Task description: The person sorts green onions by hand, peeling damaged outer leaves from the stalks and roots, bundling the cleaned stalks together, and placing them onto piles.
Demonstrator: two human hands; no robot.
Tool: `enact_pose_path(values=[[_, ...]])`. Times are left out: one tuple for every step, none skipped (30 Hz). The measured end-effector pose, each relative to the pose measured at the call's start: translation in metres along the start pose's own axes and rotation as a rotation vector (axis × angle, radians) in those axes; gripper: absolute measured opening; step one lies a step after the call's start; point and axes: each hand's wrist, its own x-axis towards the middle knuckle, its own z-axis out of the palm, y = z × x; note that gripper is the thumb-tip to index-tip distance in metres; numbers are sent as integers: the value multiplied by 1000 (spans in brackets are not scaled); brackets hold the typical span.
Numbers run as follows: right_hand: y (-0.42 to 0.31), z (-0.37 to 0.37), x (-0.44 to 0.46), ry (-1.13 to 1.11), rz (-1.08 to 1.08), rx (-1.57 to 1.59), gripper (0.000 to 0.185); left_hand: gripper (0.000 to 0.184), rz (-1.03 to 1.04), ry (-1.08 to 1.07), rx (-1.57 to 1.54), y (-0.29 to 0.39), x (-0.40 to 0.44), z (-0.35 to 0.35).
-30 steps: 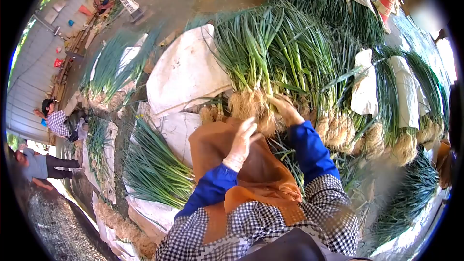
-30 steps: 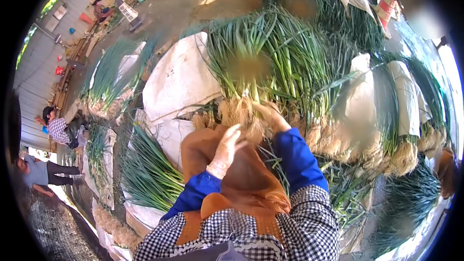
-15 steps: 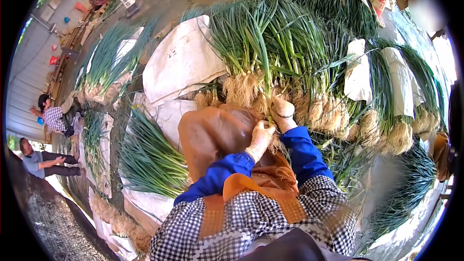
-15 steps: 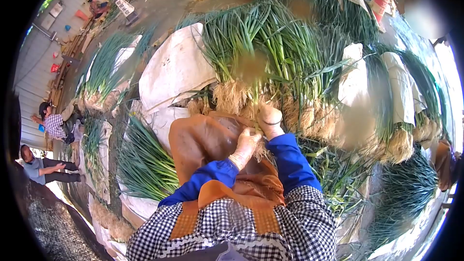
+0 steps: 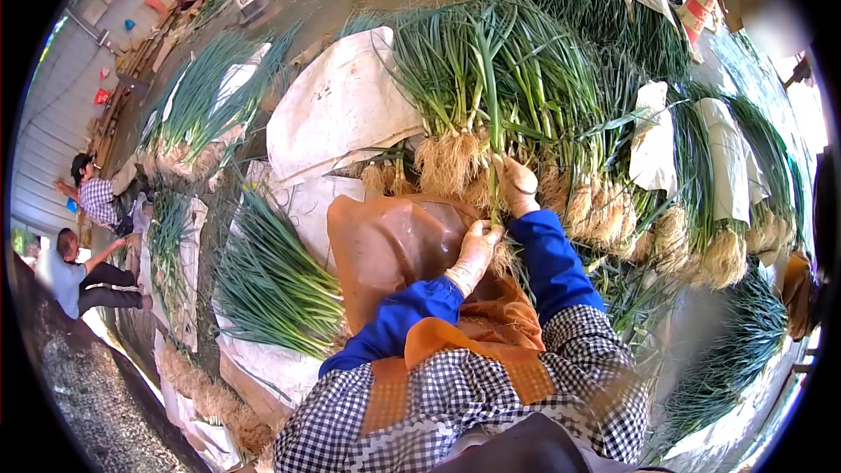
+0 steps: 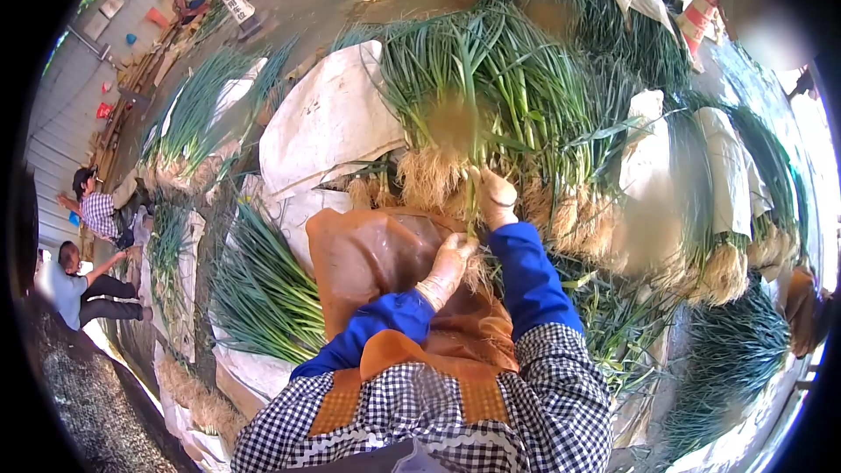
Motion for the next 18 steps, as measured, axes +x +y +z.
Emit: enact_pose_path(values=[[-1,1,-5,-49,28,-158,31,15,-1,-3,-5,-9,8,-6],[-2,1,-12,23,-25,-143,35,15,-55,-66,-77,-12,12,-9],[-3,6,-16,190,-110,44,36,15,-113,-127,-150,-4,9,-8],[3,2,-26,6,91,442,36,15,-214,-113,-298,2,5,-8],[-24,-29,-43,-178,295,839,36,15,-221,-114,-299,17,-1,-9],[-37,-56,-59,-260,227,807,35,15,-246,-94,-377,33,-6,-8],[-41,-81,-77,-342,163,773,35,15,-274,-73,-456,41,-6,-8],[-39,-105,-96,-326,159,722,33,17,-222,-128,-522,18,16,-19],[-28,-125,-113,-310,154,670,32,17,-237,-115,-466,15,20,-24],[-5,-141,-128,-249,292,646,31,17,-202,-205,-498,7,28,-30],[23,-158,-141,-182,430,620,30,18,-168,-297,-528,1,34,-33],[66,-169,-150,-319,595,443,28,18,-177,-308,-529,5,34,-33],[97,-174,-155,-455,754,263,28,20,-206,-347,-545,11,30,-31],[96,-177,-158,-577,531,-281,23,22,-236,-384,-562,17,25,-26],[89,-170,-149,-554,386,-358,30,22,-237,-393,-559,23,21,-20],[81,-163,-140,-518,243,-444,38,24,-283,-367,-581,29,17,-14],[53,-144,-122,-372,277,-102,39,26,-335,-332,-605,33,8,-9],[23,-132,-98,-436,447,-19,39,30,-251,-468,-487,40,-4,-10]])
